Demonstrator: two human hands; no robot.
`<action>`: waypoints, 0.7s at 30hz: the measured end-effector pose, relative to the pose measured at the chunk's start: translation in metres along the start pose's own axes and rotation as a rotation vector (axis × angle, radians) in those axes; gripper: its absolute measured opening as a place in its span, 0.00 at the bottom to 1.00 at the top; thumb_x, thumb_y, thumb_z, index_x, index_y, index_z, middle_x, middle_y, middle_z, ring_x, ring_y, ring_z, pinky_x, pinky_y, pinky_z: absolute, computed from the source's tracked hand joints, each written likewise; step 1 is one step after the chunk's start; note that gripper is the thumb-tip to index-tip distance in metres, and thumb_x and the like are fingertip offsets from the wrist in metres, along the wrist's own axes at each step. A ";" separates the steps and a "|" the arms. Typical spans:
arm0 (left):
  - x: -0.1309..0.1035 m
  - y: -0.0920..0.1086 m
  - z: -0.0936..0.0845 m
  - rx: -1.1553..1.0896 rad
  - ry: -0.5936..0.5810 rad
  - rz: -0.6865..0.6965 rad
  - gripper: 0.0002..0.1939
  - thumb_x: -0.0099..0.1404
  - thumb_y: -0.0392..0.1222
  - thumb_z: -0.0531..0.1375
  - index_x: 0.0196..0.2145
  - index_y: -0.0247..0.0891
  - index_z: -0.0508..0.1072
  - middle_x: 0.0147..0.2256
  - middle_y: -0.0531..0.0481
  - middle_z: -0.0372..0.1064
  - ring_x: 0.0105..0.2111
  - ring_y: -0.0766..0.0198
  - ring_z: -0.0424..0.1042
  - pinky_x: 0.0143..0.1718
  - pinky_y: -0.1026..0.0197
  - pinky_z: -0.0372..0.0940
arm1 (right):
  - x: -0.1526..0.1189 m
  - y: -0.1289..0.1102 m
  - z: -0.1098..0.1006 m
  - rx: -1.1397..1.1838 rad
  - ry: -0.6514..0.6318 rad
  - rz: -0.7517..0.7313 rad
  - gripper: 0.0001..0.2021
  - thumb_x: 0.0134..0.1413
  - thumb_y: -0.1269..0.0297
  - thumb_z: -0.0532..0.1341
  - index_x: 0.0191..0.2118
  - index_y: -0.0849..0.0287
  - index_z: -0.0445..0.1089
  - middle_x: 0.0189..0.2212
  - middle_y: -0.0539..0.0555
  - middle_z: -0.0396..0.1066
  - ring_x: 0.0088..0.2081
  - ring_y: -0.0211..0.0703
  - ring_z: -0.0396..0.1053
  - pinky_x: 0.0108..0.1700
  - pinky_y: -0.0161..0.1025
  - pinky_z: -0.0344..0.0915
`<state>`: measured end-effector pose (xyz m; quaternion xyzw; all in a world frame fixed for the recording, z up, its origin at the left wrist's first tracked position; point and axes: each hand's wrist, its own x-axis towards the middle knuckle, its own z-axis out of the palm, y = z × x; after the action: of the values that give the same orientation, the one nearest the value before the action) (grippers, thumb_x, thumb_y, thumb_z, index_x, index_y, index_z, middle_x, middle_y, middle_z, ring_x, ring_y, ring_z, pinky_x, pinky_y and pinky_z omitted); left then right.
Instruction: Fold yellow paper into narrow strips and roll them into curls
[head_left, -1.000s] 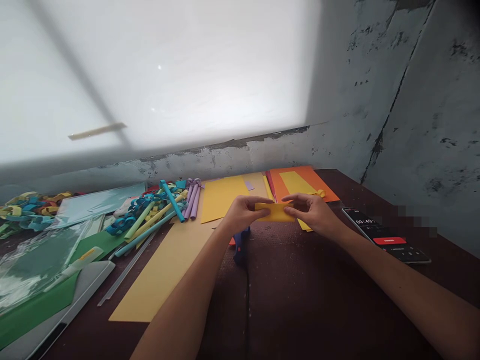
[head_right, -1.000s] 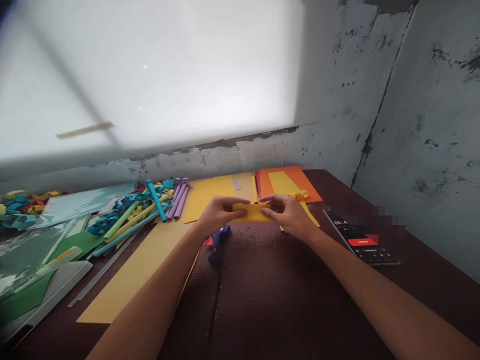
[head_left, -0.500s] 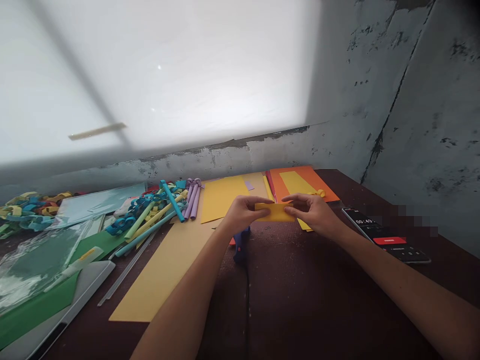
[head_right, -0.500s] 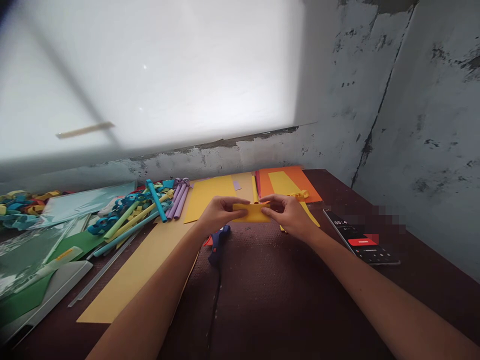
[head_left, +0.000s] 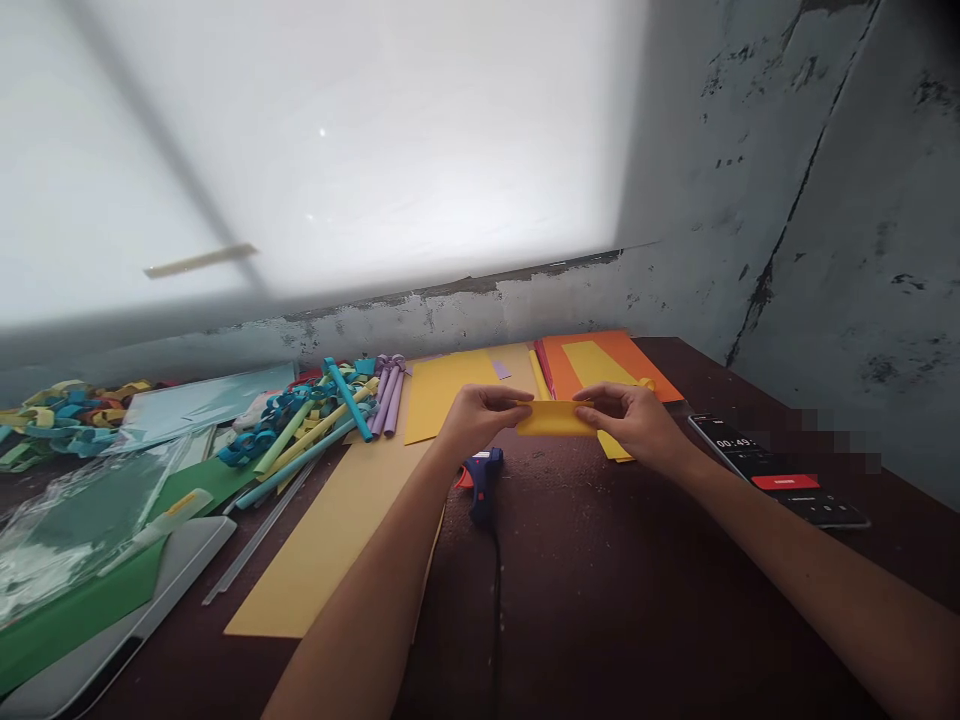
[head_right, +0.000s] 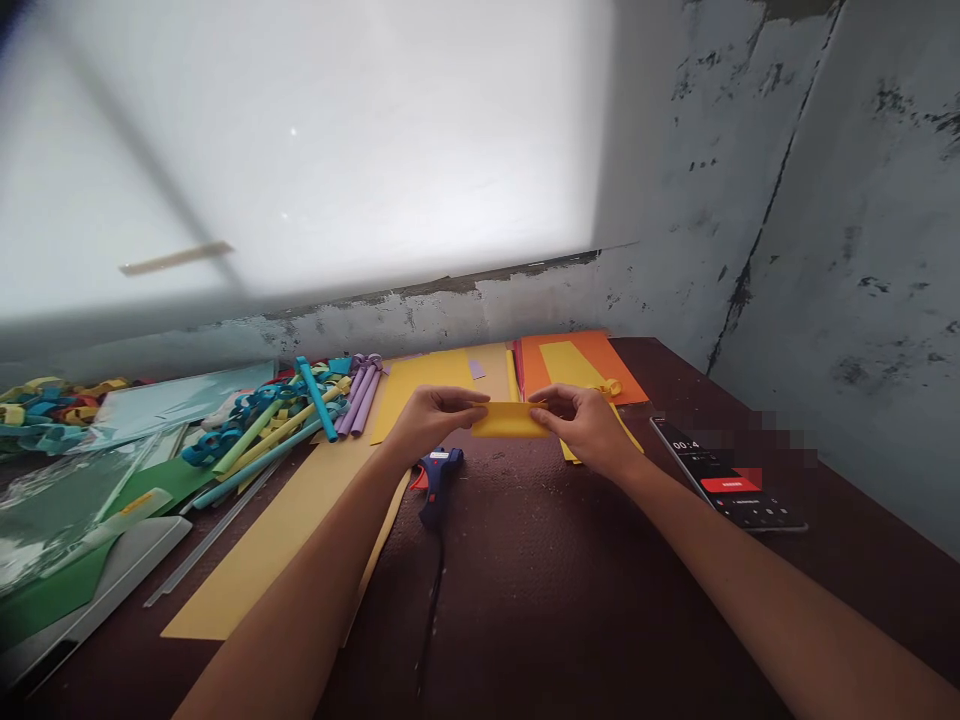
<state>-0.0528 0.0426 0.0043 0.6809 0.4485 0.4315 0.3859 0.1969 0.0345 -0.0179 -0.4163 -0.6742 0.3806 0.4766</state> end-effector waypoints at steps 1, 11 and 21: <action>0.000 0.000 0.000 -0.007 -0.005 -0.009 0.18 0.55 0.46 0.72 0.42 0.34 0.84 0.32 0.45 0.80 0.31 0.64 0.75 0.36 0.63 0.69 | 0.000 0.000 0.000 -0.011 0.002 0.001 0.17 0.54 0.51 0.69 0.43 0.58 0.78 0.41 0.57 0.81 0.44 0.50 0.78 0.49 0.46 0.74; -0.002 0.005 0.001 -0.013 -0.030 -0.083 0.17 0.55 0.44 0.71 0.42 0.35 0.84 0.34 0.44 0.81 0.32 0.64 0.76 0.38 0.62 0.72 | 0.000 -0.002 -0.002 -0.132 -0.010 0.033 0.13 0.53 0.55 0.67 0.38 0.58 0.79 0.38 0.56 0.80 0.41 0.49 0.77 0.45 0.43 0.72; -0.005 0.003 0.008 0.346 -0.236 -0.156 0.10 0.53 0.38 0.67 0.33 0.35 0.85 0.28 0.48 0.80 0.28 0.63 0.74 0.30 0.64 0.66 | -0.001 0.004 0.002 -0.320 -0.228 0.225 0.06 0.48 0.66 0.65 0.34 0.59 0.78 0.33 0.54 0.80 0.37 0.45 0.76 0.37 0.37 0.67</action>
<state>-0.0452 0.0358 0.0036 0.7461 0.5190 0.2341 0.3453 0.1962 0.0347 -0.0223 -0.5135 -0.7250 0.3640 0.2797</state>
